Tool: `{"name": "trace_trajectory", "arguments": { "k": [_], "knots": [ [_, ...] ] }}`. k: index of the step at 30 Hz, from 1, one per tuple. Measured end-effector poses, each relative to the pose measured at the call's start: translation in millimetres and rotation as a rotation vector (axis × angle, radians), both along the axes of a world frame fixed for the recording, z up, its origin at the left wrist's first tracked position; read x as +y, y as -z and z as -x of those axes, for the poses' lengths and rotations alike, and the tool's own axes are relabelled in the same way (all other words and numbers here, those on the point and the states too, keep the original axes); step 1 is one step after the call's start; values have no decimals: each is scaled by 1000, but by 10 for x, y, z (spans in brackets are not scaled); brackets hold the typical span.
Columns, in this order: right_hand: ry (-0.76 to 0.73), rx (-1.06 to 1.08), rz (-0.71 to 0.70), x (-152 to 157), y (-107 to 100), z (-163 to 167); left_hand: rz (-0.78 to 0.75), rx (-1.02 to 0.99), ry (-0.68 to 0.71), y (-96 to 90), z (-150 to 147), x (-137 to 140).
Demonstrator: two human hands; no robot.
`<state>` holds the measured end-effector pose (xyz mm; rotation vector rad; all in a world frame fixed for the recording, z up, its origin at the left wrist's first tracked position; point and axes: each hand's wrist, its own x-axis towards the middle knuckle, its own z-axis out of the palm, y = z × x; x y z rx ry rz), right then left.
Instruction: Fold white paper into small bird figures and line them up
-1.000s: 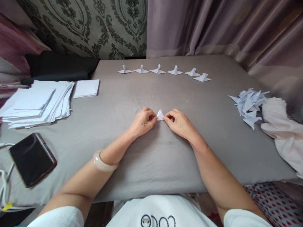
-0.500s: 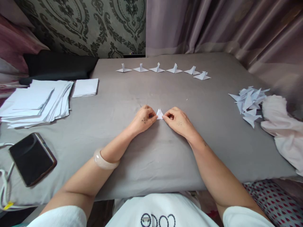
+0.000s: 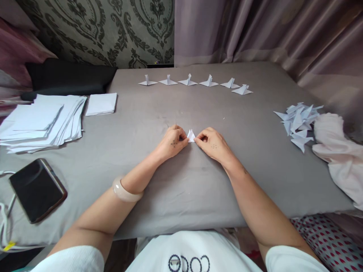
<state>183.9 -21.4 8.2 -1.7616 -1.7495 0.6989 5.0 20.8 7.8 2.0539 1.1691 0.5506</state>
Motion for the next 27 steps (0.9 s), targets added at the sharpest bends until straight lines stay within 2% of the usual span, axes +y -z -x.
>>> {"name": "trace_trajectory", "arguments": {
  "k": [7, 17, 22, 27],
  "knots": [
    [8, -4, 7, -3, -10, 9, 20, -40, -10, 50, 16, 2],
    [7, -22, 26, -6, -20, 14, 35, -7, -2, -17, 0, -4],
    [8, -61, 26, -10, -24, 24, -64, 18, -14, 32, 20, -13],
    [-22, -58, -14, -36, -17, 26, -168, 18, 38, 48, 13, -75]
  ]
}}
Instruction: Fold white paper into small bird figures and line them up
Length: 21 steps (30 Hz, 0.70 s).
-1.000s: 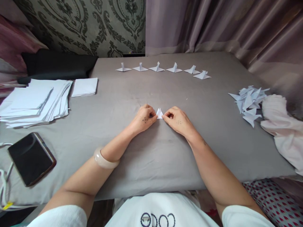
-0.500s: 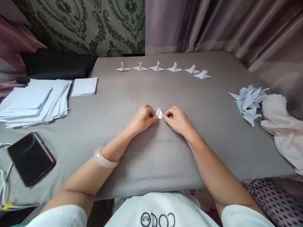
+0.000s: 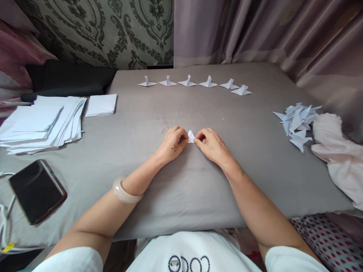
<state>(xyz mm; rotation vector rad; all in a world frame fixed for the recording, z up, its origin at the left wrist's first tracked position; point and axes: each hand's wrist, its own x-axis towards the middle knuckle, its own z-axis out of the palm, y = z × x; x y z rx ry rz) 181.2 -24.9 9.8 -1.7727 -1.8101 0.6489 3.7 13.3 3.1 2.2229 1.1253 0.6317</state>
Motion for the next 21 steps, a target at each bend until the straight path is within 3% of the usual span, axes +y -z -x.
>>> {"name": "trace_trajectory", "arguments": {
  "k": [4, 10, 15, 21],
  "knots": [
    [-89, -25, -46, -36, -10, 29, -141, 98, 55, -14, -17, -77],
    [-184, -211, -34, -109, -108, 64, -381, 457, 202, -148, -67, -234],
    [-257, -421, -23, -219, -223, 101, -401, 661, 249, -257, -131, -334],
    [-297, -569, -31, -296, -307, 160, -398, 686, 280, -283, -116, -361]
  ]
}}
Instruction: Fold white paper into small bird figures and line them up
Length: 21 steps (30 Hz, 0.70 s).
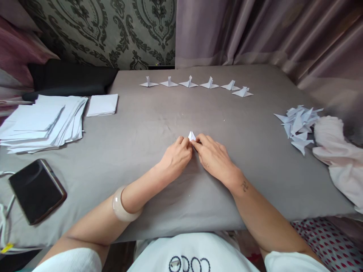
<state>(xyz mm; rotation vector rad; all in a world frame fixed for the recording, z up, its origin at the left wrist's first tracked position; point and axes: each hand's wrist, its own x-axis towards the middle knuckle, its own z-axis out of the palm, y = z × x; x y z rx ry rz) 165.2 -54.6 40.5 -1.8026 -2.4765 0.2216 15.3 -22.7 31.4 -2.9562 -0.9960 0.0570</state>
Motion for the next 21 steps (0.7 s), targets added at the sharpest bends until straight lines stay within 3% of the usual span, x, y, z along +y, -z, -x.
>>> {"name": "trace_trajectory", "arguments": {
  "k": [15, 21],
  "knots": [
    [36, -113, 42, -44, -83, -30, 188, 80, -145, -114, 31, -24],
    [43, -155, 29, -49, -106, 9, 150, 65, -173, -103, -2, -62]
  ]
}}
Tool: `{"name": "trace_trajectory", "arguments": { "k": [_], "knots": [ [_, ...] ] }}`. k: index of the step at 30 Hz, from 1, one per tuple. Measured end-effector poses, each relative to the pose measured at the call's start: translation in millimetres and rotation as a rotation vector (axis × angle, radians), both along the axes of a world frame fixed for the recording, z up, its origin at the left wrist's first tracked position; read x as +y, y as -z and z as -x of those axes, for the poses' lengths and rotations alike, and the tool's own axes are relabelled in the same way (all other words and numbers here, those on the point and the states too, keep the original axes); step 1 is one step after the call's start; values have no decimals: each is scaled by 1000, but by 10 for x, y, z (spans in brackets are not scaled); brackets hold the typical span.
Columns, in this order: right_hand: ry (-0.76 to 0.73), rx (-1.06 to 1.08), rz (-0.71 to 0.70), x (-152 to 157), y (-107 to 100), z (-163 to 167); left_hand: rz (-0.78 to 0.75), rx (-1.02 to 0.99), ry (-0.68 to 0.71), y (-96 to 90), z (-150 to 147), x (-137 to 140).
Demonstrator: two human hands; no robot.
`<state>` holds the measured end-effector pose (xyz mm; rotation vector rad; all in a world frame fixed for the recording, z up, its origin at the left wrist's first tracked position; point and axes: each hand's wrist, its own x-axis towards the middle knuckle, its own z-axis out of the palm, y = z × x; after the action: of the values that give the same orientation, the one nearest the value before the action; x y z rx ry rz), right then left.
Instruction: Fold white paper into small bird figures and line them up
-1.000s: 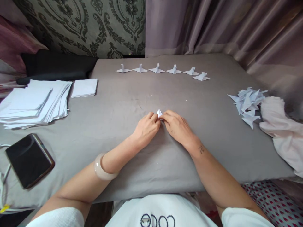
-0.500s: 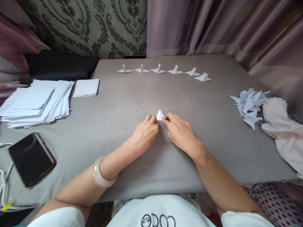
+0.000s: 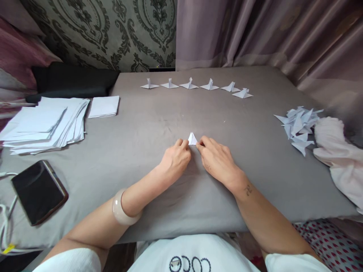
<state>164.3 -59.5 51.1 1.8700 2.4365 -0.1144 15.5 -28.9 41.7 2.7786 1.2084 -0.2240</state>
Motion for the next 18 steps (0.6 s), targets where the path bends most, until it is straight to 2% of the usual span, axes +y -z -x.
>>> {"name": "trace_trajectory", "arguments": {
  "k": [4, 10, 14, 18],
  "knots": [
    [21, 79, -13, 32, 52, -43, -36, -168, -58, 123, 49, 59],
    [183, 365, -57, 167, 206, -169, 6, -718, -282, 343, 145, 222],
    [259, 493, -83, 217, 238, -194, 46, -839, -343, 362, 142, 251],
    [239, 556, -66, 205, 205, -196, 95, -899, -301, 337, 127, 240]
  ]
}}
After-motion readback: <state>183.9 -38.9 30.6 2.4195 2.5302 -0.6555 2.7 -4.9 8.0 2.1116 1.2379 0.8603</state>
